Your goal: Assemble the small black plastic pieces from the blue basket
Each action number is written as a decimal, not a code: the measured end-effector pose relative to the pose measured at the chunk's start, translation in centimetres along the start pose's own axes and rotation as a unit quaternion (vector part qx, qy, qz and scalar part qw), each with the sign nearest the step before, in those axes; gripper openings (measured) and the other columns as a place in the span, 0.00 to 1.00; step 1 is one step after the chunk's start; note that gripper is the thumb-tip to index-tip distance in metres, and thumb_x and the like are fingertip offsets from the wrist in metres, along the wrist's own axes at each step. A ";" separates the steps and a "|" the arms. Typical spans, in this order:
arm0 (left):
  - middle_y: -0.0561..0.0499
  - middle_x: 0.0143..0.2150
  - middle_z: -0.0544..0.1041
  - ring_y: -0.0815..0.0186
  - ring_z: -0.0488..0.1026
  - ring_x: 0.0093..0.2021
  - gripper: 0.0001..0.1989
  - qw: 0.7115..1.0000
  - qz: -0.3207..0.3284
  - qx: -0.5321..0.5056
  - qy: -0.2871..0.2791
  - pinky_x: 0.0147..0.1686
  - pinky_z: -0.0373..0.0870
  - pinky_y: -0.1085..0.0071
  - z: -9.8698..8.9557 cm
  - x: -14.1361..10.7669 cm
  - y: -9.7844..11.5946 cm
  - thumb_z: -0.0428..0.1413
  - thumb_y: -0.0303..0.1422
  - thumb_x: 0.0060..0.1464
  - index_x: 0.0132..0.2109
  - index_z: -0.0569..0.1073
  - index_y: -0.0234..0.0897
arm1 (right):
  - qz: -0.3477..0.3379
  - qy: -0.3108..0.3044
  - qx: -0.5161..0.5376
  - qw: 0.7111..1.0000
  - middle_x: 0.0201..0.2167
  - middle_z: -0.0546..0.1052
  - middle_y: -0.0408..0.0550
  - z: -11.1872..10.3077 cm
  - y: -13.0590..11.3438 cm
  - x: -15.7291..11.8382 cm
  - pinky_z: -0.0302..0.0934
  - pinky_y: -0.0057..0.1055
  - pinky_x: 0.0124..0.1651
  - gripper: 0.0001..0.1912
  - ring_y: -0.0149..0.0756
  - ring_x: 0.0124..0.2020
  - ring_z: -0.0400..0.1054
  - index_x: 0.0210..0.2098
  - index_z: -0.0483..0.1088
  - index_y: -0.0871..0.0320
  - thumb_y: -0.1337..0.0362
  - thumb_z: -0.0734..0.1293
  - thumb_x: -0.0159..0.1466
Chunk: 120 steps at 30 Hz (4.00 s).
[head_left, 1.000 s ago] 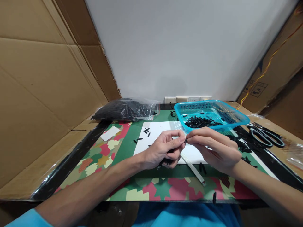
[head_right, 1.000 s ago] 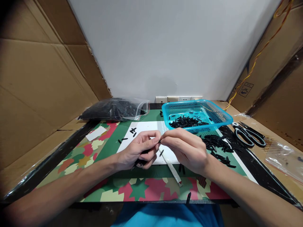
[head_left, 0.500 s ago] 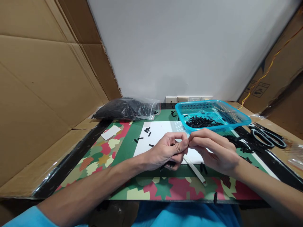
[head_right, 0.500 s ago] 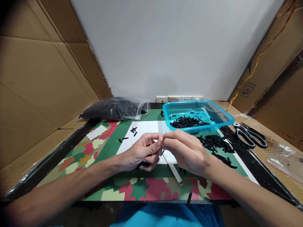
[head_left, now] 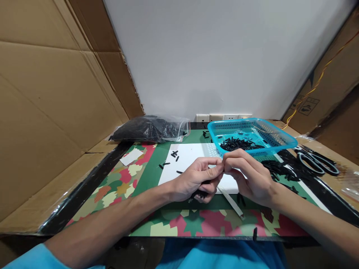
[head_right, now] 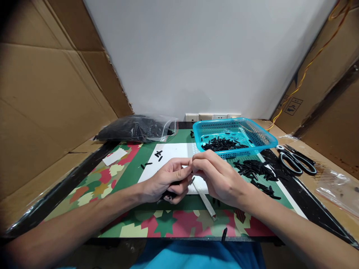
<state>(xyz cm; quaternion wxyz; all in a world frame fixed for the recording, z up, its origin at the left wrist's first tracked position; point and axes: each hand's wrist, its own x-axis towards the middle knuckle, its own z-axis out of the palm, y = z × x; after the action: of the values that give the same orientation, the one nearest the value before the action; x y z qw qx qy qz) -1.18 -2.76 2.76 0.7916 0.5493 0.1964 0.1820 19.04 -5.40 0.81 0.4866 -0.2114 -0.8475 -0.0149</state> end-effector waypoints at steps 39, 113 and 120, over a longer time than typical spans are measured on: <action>0.67 0.15 0.50 0.77 0.48 0.10 0.11 0.996 0.050 -0.073 0.020 0.10 0.47 0.82 -0.5 0.2 0.2 0.56 0.42 0.65 0.42 0.69 0.39 | -0.051 0.090 -0.057 0.993 0.34 0.78 0.49 0.0 0.1 0.5 0.70 0.36 0.36 0.15 0.37 0.34 0.72 0.49 0.71 0.57 0.73 0.71 0.64; 0.62 0.19 0.53 0.75 0.51 0.14 0.15 0.977 0.029 -0.015 0.210 0.13 0.44 0.82 -1.1 0.6 0.3 0.50 0.46 0.64 0.38 0.69 0.40 | 0.127 0.043 -0.334 0.933 0.42 0.82 0.48 -2.2 4.8 0.2 0.58 0.46 0.51 0.08 0.45 0.43 0.74 0.46 0.74 0.53 0.65 0.69 0.68; 0.61 0.20 0.57 0.76 0.51 0.15 0.18 0.967 0.013 -0.008 0.255 0.14 0.46 0.81 -0.5 1.0 -0.6 0.51 0.50 0.62 0.39 0.69 0.40 | -0.102 -0.067 -0.178 0.976 0.43 0.81 0.50 0.6 0.4 0.3 0.65 0.37 0.44 0.13 0.40 0.42 0.72 0.52 0.73 0.59 0.67 0.70 0.67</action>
<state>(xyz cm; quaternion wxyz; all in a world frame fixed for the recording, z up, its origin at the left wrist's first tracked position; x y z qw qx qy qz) -0.52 -1.98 1.93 0.7174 0.4807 0.3832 0.3279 18.58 -4.78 0.67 0.3791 -0.2080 -0.8790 -0.2008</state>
